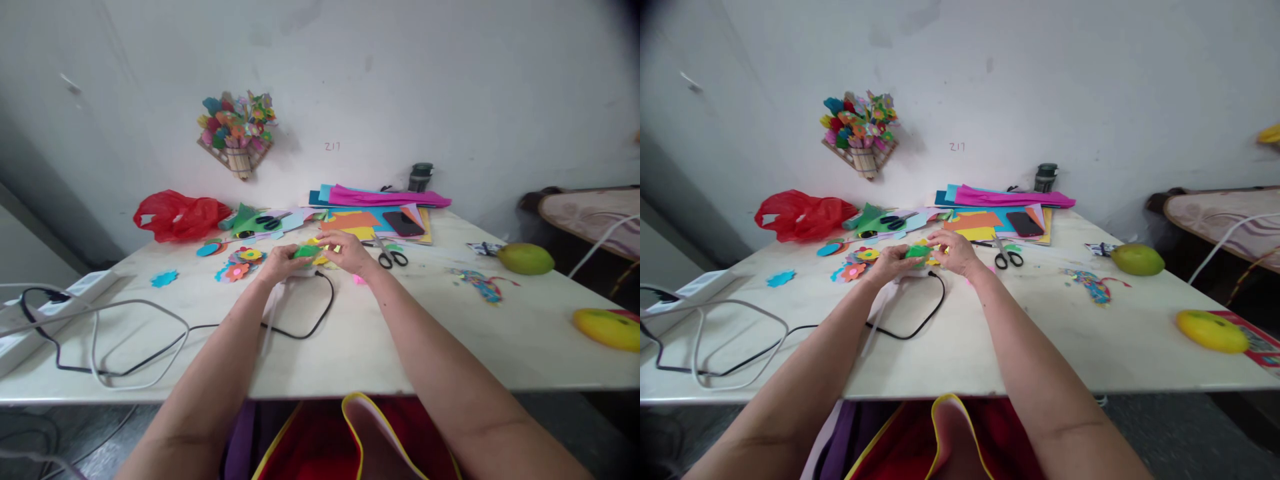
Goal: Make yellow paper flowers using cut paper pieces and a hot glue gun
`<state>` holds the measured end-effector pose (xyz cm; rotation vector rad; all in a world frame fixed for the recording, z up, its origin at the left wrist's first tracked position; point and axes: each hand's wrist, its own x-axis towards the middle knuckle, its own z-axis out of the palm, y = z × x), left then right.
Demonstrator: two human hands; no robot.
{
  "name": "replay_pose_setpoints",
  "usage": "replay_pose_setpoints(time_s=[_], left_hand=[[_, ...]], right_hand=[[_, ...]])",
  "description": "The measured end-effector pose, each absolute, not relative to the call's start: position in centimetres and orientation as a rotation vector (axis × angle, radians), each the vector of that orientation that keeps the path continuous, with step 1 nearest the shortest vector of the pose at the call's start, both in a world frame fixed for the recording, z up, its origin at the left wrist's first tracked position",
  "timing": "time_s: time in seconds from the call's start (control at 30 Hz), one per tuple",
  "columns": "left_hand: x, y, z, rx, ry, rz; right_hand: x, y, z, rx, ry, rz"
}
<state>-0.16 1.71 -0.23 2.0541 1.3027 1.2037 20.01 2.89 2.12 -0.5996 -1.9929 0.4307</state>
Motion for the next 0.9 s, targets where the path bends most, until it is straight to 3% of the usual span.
replay_pose_setpoints(time_s=[0.5,0.9], left_hand=[[0.5,1.2,0.4,2.401,1.544,1.294],[0.8,1.1,0.5,2.709,1.618,1.424]], right_hand=[[19.1,3.7,1.4,-0.835,-1.933,0.508],[19.5,1.2,3.4,-0.911,-1.749,0.937]])
